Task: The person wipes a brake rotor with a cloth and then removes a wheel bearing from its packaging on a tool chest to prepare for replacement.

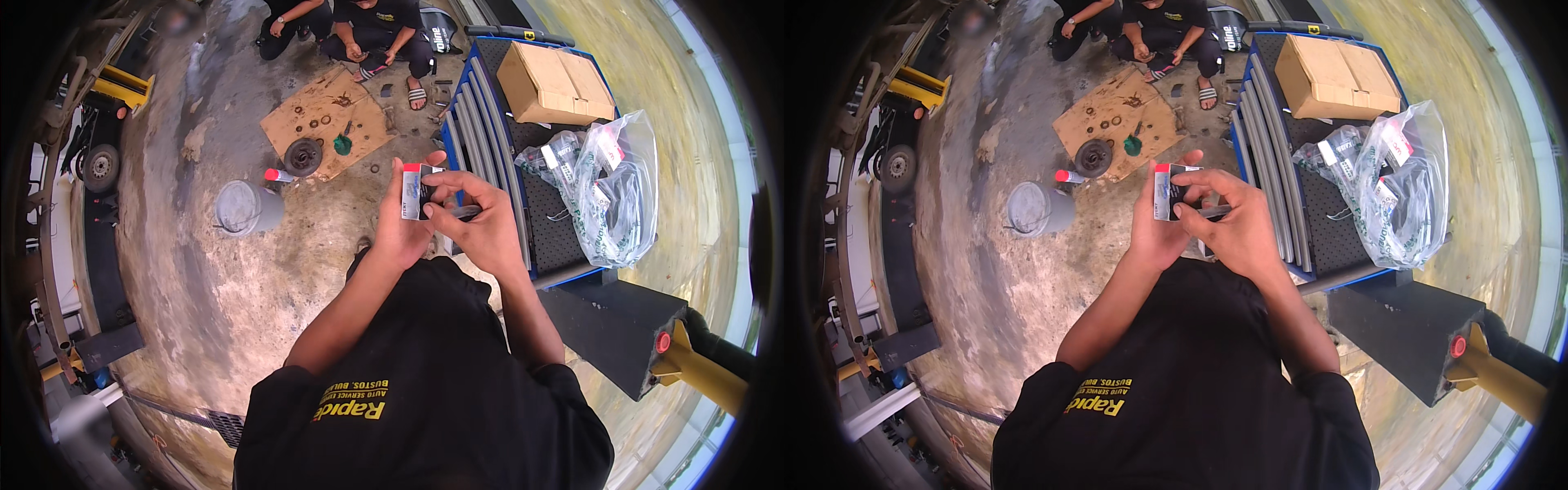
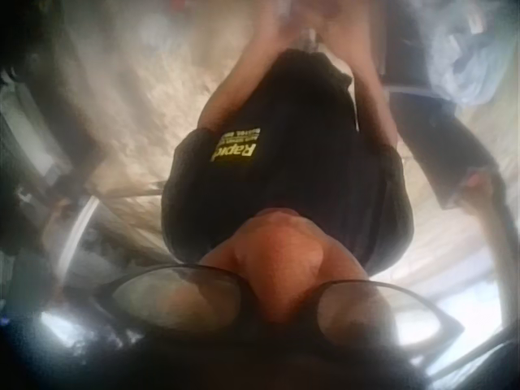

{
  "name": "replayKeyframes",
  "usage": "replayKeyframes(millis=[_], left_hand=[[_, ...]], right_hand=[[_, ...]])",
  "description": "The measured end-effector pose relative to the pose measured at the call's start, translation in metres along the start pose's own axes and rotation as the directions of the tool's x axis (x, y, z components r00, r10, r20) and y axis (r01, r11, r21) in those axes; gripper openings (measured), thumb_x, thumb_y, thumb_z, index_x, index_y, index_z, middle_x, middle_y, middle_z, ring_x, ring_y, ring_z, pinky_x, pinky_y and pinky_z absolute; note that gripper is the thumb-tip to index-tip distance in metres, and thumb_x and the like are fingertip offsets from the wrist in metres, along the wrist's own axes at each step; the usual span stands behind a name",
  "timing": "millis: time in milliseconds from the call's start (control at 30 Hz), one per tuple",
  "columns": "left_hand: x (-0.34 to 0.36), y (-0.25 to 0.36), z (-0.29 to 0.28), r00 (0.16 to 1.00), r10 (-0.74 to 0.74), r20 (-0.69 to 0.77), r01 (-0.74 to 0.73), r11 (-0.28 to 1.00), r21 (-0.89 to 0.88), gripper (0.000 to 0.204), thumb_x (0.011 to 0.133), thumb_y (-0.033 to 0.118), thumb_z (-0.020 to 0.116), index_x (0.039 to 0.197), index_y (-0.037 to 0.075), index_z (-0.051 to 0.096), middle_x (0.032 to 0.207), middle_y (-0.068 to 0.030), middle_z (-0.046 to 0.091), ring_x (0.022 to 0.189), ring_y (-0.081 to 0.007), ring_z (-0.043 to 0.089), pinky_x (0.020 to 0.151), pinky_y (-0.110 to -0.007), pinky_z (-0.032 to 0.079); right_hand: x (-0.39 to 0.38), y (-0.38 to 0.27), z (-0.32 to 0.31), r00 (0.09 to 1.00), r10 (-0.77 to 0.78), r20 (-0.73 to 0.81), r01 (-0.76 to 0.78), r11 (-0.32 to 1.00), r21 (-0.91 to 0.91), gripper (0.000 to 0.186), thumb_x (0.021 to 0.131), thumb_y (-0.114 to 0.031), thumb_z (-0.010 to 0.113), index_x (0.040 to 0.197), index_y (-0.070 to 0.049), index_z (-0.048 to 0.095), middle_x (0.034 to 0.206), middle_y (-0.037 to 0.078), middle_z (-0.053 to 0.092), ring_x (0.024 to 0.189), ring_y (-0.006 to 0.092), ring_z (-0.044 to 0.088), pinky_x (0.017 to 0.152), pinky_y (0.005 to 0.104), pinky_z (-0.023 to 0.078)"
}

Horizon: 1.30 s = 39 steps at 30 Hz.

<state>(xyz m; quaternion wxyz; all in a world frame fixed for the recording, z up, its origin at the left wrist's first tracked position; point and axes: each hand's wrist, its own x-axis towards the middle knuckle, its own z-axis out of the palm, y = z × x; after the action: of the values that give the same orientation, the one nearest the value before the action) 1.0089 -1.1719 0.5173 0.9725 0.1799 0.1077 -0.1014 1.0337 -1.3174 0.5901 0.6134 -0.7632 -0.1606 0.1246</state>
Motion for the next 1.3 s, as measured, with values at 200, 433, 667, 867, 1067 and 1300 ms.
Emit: replayKeyframes(millis=[200, 433, 667, 867, 1067, 1300], left_hand=[[-0.036, 0.065, -0.006, 0.993, 0.003, 0.115, -0.004, 1.000, 0.014, 0.074, 0.112, 0.062, 0.035, 0.154, 0.003, 0.047, 0.127, -0.0101, 0.067, 0.111, -0.0206, 0.067, 0.098, -0.038, 0.054], [-0.079, 0.121, -0.037, 0.976, 0.185, 0.111, -0.200, 0.970, 0.141, 0.068, 0.113, 0.056, 0.030, 0.161, 0.009, 0.039, 0.163, -0.0154, 0.045, 0.149, -0.0254, 0.044, 0.123, -0.043, 0.038], [-0.091, 0.150, -0.055, 0.932, 0.355, 0.075, -0.362, 0.924, 0.123, 0.060, 0.111, 0.055, 0.040, 0.155, 0.014, 0.043, 0.159, -0.0150, 0.049, 0.147, -0.0283, 0.048, 0.121, -0.045, 0.042], [-0.091, 0.144, -0.055, 0.941, 0.333, -0.060, -0.284, 0.875, 0.393, 0.058, 0.110, 0.049, 0.054, 0.157, 0.017, 0.041, 0.131, -0.0043, 0.063, 0.115, -0.0128, 0.065, 0.098, -0.033, 0.056], [-0.083, 0.135, -0.040, 0.936, 0.350, 0.027, -0.334, 0.862, 0.381, 0.066, 0.110, 0.052, 0.050, 0.163, 0.016, 0.034, 0.132, -0.0078, 0.062, 0.115, -0.0162, 0.064, 0.097, -0.034, 0.057], [-0.079, 0.119, -0.031, 0.925, 0.379, -0.026, -0.320, 0.814, 0.485, 0.056, 0.110, 0.041, 0.058, 0.158, 0.021, 0.037, 0.127, -0.0070, 0.062, 0.111, -0.0147, 0.064, 0.093, -0.031, 0.055]], right_hand=[[0.006, -0.010, 0.053, 0.997, -0.073, -0.002, 0.071, 0.971, -0.227, 0.050, 0.078, -0.001, 0.086, 0.125, -0.007, 0.072, 0.087, -0.002, 0.058, 0.083, 0.0087, 0.057, 0.075, 0.0273, 0.046], [0.021, -0.025, 0.124, 0.997, 0.043, -0.069, -0.051, 0.991, -0.121, 0.067, 0.077, -0.015, 0.090, 0.138, -0.003, 0.063, 0.093, 0.001, 0.063, 0.069, 0.0082, 0.052, 0.060, 0.0270, 0.042], [0.019, -0.032, 0.164, 0.996, 0.082, 0.027, -0.083, 0.996, 0.045, 0.060, 0.082, -0.007, 0.082, 0.139, -0.001, 0.064, 0.093, -0.002, 0.068, 0.060, 0.0024, 0.043, 0.054, 0.0240, 0.039], [0.022, -0.045, 0.161, 1.000, -0.004, 0.030, 0.009, 0.988, -0.154, 0.053, 0.080, -0.008, 0.084, 0.131, -0.005, 0.068, 0.089, -0.003, 0.064, 0.060, 0.0050, 0.043, 0.056, 0.0255, 0.039], [0.033, -0.037, 0.130, 0.969, 0.062, 0.238, -0.111, 0.973, 0.201, 0.053, 0.085, -0.006, 0.084, 0.134, -0.007, 0.064, 0.096, -0.004, 0.064, 0.061, 0.0006, 0.043, 0.055, 0.0211, 0.036], [0.037, -0.031, 0.112, 0.946, 0.128, 0.296, -0.180, 0.972, 0.153, 0.050, 0.086, -0.001, 0.079, 0.131, -0.006, 0.059, 0.097, -0.002, 0.065, 0.061, -0.0007, 0.044, 0.055, 0.0204, 0.037]])
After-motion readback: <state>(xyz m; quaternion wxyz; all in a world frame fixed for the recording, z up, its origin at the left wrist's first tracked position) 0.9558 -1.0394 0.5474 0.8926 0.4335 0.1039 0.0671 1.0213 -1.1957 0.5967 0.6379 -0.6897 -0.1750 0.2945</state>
